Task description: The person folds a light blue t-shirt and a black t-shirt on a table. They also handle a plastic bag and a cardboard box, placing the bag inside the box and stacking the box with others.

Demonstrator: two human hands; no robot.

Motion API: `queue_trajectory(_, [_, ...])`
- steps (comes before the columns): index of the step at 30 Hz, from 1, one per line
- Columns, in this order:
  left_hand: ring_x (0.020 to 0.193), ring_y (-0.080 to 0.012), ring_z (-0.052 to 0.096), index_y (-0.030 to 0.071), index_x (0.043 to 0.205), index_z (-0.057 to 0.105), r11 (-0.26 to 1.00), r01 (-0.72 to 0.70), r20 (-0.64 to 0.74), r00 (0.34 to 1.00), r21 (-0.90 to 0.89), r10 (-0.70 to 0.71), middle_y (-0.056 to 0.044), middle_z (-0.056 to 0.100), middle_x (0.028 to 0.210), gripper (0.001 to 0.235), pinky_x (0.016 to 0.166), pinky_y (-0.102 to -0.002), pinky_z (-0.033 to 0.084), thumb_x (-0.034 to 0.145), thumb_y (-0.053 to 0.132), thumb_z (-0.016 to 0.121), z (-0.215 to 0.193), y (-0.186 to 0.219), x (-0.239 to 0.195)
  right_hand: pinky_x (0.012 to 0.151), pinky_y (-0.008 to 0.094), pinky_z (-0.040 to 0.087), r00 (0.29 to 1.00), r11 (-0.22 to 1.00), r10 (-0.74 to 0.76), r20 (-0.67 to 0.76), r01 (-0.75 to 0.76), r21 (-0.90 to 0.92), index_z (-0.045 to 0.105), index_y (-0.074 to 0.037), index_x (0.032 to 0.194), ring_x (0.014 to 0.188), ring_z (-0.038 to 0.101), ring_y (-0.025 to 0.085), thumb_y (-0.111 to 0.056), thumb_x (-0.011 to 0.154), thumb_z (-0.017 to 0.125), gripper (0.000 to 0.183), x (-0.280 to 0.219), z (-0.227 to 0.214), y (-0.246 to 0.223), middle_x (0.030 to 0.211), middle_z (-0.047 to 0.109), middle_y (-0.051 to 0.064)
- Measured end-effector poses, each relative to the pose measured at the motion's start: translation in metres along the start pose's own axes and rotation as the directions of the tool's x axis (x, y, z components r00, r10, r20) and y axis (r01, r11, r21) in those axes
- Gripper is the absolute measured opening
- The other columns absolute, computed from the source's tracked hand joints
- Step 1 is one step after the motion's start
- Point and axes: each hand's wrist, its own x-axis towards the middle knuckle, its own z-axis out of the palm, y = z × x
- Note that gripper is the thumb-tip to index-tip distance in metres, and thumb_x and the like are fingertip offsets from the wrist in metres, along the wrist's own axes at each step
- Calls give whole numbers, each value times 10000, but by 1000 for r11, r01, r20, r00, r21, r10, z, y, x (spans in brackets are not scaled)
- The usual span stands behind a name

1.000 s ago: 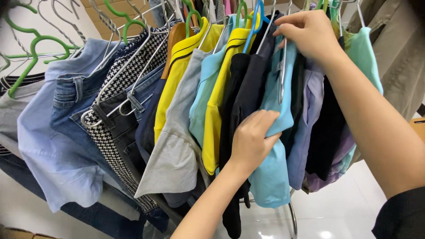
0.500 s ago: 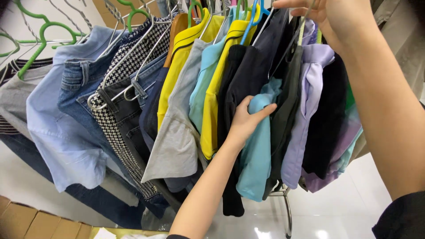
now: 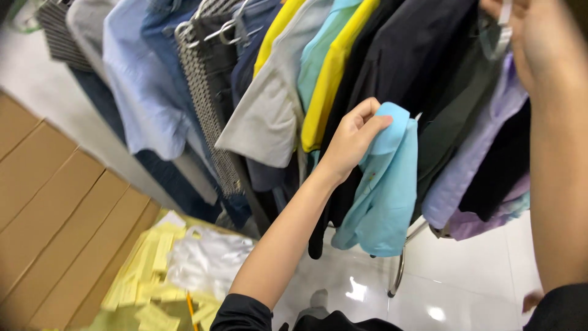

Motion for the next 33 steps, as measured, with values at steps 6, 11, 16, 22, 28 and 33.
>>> queue_trajectory(6, [651,-55,290,206,706,333,994,-55,-114,992,-97,44,82,328,714,276,605,-250,219,836,115,560,-11,-4,-60,1263,198,505,999,997,44,-4,-44,-69,684,-387,1210,1352,667,-31,-590,1017,456,361,-114,63,-30,1317,733,-187])
queue_trajectory(11, [673,-77,267,189,684,277,985,-161,-163,975,-53,151,66,312,697,297,632,-273,205,764,83,543,-7,24,-121,1140,466,395,777,766,-628,-35,610,-201,497,149,1379,1254,491,362,52,1308,458,127,-216,108,-9,1358,512,272])
queue_trajectory(16, [696,-88,248,172,699,239,965,-213,-234,941,154,246,62,274,704,309,643,-288,195,724,50,522,-8,46,-176,896,281,483,937,982,-181,299,187,10,519,-27,1255,962,588,162,-169,1213,585,163,-288,145,-22,1118,572,103])
queue_trajectory(22, [702,-104,264,153,686,233,921,-272,-304,885,279,353,46,277,699,310,643,-314,206,703,52,525,-20,69,-236,767,222,491,802,978,82,592,-179,107,523,-90,1248,935,599,96,-148,980,717,335,-337,155,-21,1068,610,34])
queue_trajectory(28, [735,-125,290,176,705,232,916,-347,-457,860,-200,226,31,304,757,321,686,-324,258,640,110,539,-14,75,-304,753,228,526,712,980,103,695,-192,51,590,-43,1140,872,619,97,44,910,771,305,-389,162,-63,985,644,42])
queue_trajectory(33, [636,-120,384,170,740,355,656,-303,-474,875,-691,-95,39,363,701,189,663,-298,331,728,147,542,-11,65,-385,770,235,512,647,995,22,762,-92,49,680,-25,1053,878,607,90,11,944,751,135,-439,171,-94,954,670,37])
